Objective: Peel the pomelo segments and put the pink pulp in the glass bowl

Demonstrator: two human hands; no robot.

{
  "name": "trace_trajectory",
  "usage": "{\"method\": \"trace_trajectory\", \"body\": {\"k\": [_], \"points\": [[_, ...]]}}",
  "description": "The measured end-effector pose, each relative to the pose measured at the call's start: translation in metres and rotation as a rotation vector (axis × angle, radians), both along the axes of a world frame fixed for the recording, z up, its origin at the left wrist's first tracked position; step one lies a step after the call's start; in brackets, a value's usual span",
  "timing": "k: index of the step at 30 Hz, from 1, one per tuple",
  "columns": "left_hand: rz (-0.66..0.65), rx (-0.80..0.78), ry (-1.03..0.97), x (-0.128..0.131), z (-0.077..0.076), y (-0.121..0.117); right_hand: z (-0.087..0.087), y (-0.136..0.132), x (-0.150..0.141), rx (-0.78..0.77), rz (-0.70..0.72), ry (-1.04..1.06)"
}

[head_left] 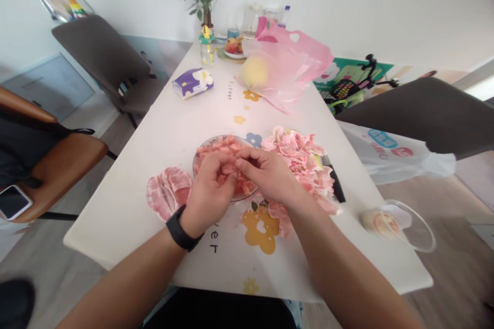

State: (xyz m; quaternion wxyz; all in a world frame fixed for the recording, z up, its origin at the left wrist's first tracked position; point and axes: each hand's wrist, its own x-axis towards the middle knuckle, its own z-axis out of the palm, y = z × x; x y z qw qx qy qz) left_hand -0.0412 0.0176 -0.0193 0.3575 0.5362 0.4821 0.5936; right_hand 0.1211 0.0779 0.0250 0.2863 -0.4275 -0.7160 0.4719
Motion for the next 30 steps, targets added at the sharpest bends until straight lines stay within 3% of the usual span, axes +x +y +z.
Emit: {"method": "trace_trajectory", "body": {"k": [5, 8, 11, 15, 19, 24, 30], "points": [[-0.039, -0.068, -0.124, 0.001, 0.002, -0.002, -0.004, 0.005, 0.000, -0.171, -0.042, 0.188], [-0.018, -0.096, -0.192, 0.001, 0.005, -0.001, -0.008, 0.010, -0.001, -0.159, -0.149, 0.204], [0.016, -0.108, -0.233, 0.001, 0.010, -0.001, -0.013, 0.014, -0.001, 0.020, -0.299, 0.047], [-0.018, -0.104, -0.295, 0.001, 0.015, 0.000, -0.021, 0.014, -0.001, 0.354, -0.152, -0.114], [-0.037, -0.112, -0.328, 0.002, 0.016, -0.001, -0.026, 0.010, -0.002, 0.500, -0.111, -0.154], [-0.030, -0.095, -0.350, 0.003, 0.012, -0.001, -0.024, 0.006, -0.003, 0.454, -0.195, -0.007], [0.028, -0.058, -0.249, 0.002, 0.005, -0.001, -0.012, -0.004, 0.001, 0.330, -0.110, 0.113]]}}
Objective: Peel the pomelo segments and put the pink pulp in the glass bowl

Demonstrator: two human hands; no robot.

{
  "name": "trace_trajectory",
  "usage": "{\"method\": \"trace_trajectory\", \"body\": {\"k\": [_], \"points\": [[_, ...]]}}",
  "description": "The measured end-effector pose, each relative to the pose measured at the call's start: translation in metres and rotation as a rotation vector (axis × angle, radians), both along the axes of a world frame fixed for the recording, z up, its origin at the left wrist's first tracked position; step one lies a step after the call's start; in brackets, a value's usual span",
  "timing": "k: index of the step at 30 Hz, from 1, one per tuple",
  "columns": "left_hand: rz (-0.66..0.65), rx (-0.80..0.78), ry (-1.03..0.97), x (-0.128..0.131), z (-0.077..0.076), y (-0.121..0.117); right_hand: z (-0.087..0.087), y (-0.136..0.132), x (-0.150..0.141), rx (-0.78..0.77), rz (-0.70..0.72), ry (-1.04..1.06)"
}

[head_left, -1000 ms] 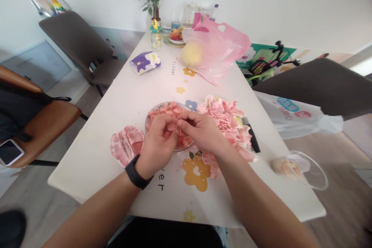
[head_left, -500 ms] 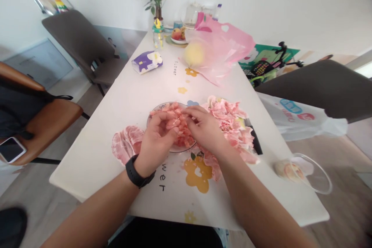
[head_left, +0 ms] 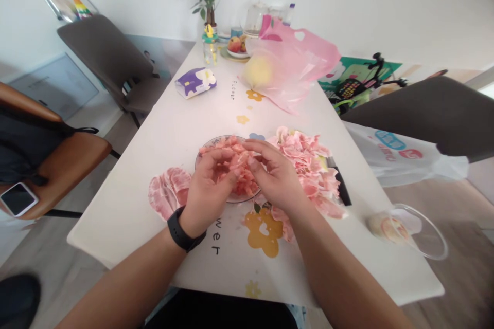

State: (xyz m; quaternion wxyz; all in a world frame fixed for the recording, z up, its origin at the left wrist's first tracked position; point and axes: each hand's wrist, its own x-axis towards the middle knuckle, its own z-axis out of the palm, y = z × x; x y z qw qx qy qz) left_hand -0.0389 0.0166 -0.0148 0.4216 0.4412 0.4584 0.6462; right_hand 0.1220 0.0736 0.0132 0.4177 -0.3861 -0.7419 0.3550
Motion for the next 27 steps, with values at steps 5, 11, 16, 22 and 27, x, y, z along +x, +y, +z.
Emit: {"method": "trace_trajectory", "body": {"k": [5, 11, 16, 22, 27], "points": [[0.029, 0.059, 0.056, 0.001, -0.004, 0.000, 0.005, -0.007, 0.000, -0.287, 0.113, 0.187], [0.010, 0.148, 0.167, 0.001, 0.000, -0.001, 0.004, -0.005, 0.001, -0.335, 0.130, 0.235], [0.099, 0.230, 0.352, -0.003, 0.003, -0.002, 0.000, -0.006, 0.004, -0.040, 0.063, 0.001], [0.046, 0.245, 0.300, -0.001, -0.002, -0.002, 0.008, -0.013, 0.004, 0.220, -0.020, -0.090], [0.127, 0.324, 0.500, -0.001, -0.001, -0.002, 0.012, -0.014, 0.006, 0.227, -0.027, -0.122]]}}
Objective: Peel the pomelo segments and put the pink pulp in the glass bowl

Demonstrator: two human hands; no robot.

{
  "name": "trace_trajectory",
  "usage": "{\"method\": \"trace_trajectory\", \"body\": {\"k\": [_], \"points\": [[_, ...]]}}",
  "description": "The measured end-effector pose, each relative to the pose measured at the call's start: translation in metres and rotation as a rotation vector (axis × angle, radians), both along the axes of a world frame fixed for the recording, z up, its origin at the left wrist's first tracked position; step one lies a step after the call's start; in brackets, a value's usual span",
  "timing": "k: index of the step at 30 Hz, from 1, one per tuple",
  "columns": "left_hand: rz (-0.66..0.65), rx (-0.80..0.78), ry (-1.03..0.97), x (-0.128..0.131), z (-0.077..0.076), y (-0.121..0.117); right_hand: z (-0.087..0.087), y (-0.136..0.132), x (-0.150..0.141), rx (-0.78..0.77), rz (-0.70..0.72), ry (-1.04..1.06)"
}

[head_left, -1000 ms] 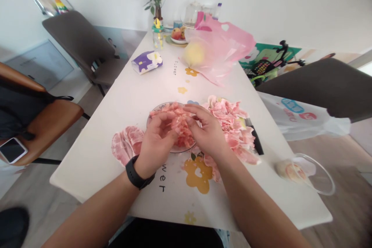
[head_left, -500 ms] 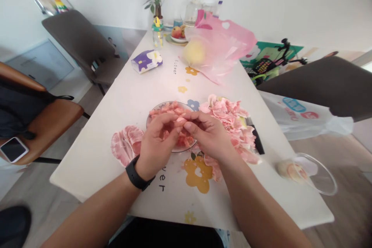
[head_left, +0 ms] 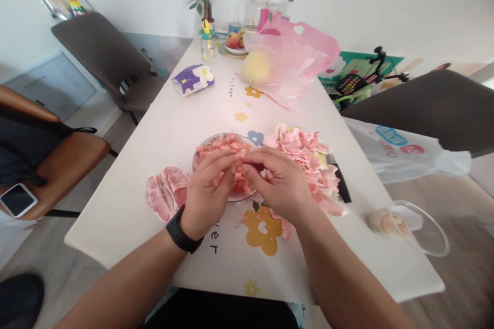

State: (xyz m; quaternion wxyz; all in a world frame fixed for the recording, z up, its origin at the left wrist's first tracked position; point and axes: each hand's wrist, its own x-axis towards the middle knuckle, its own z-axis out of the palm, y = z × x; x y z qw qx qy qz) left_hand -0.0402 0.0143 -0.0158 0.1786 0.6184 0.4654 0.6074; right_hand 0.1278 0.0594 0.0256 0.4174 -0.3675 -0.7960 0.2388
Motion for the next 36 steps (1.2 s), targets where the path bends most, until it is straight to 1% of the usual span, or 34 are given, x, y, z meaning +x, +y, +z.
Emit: {"method": "trace_trajectory", "body": {"k": [3, 5, 9, 12, 16, 21, 26, 28, 33, 36], "points": [[0.003, 0.034, 0.071, -0.0005, 0.0019, -0.0005, 0.0024, 0.0003, 0.0023, -0.055, -0.001, 0.005], [-0.002, 0.047, 0.103, -0.0004, 0.0028, -0.0007, 0.0046, -0.0002, 0.0034, -0.143, -0.004, 0.024], [-0.004, 0.061, 0.134, 0.0000, 0.0028, -0.0012, 0.0083, -0.0025, 0.0032, -0.370, -0.020, 0.092], [0.008, 0.062, 0.158, -0.0002, 0.0016, -0.0014, 0.0093, -0.0033, 0.0016, -0.453, -0.037, 0.103], [0.018, 0.068, 0.167, -0.0005, -0.0001, -0.0014, 0.0089, -0.0031, -0.0002, -0.488, -0.056, 0.099], [0.016, 0.080, 0.172, -0.0006, -0.0023, -0.0010, 0.0067, -0.0049, -0.0017, -0.476, -0.083, 0.050], [0.015, 0.045, 0.167, -0.0001, -0.0023, -0.0010, 0.0041, -0.0053, -0.0030, -0.333, -0.127, -0.061], [0.017, 0.027, 0.163, 0.0004, -0.0012, -0.0011, 0.0030, -0.0047, -0.0027, -0.312, -0.132, -0.069], [0.036, 0.004, 0.099, 0.0012, 0.0014, -0.0012, 0.0013, -0.0045, -0.0001, -0.460, -0.065, 0.087], [0.051, -0.005, 0.077, 0.0009, 0.0021, -0.0008, 0.0028, -0.0050, 0.0011, -0.463, -0.044, 0.115]]}}
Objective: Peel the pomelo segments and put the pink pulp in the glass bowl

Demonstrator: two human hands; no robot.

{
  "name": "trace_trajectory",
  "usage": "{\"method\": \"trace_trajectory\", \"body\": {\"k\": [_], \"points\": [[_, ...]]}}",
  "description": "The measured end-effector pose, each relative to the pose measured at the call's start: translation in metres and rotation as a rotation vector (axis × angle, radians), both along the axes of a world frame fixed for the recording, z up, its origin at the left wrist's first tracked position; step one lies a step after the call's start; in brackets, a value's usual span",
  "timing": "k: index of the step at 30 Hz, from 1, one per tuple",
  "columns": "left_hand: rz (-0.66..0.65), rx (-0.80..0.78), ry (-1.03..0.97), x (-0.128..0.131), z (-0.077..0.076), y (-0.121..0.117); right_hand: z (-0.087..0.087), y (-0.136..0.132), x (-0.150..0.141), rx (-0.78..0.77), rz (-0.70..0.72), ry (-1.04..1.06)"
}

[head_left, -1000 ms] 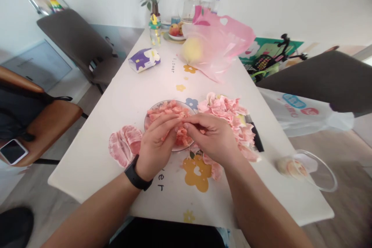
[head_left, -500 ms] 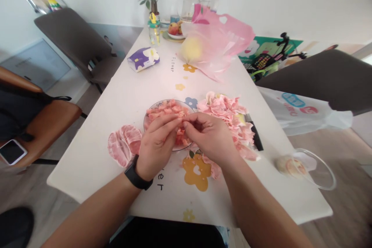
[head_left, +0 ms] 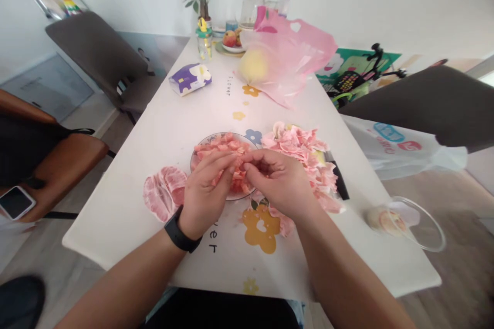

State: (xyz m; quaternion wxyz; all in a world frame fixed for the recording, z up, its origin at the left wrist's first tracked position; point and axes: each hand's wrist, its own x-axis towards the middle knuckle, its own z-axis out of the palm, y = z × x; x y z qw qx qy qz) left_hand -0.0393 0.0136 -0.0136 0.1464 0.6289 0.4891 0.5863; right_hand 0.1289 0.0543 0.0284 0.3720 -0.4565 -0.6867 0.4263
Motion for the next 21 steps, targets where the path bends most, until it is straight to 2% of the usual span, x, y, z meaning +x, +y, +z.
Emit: {"method": "trace_trajectory", "body": {"k": [8, 14, 21], "points": [[-0.026, 0.029, 0.035, -0.0004, -0.0006, 0.0005, 0.0051, 0.0023, 0.0042, 0.107, 0.016, -0.145], [-0.018, 0.038, 0.105, -0.0018, -0.0047, 0.0000, 0.0096, 0.0064, 0.0083, 0.232, 0.094, -0.320], [-0.058, -0.042, 0.083, -0.0008, -0.0067, -0.0009, 0.0067, 0.0094, 0.0087, 0.301, 0.109, -0.411]]}}
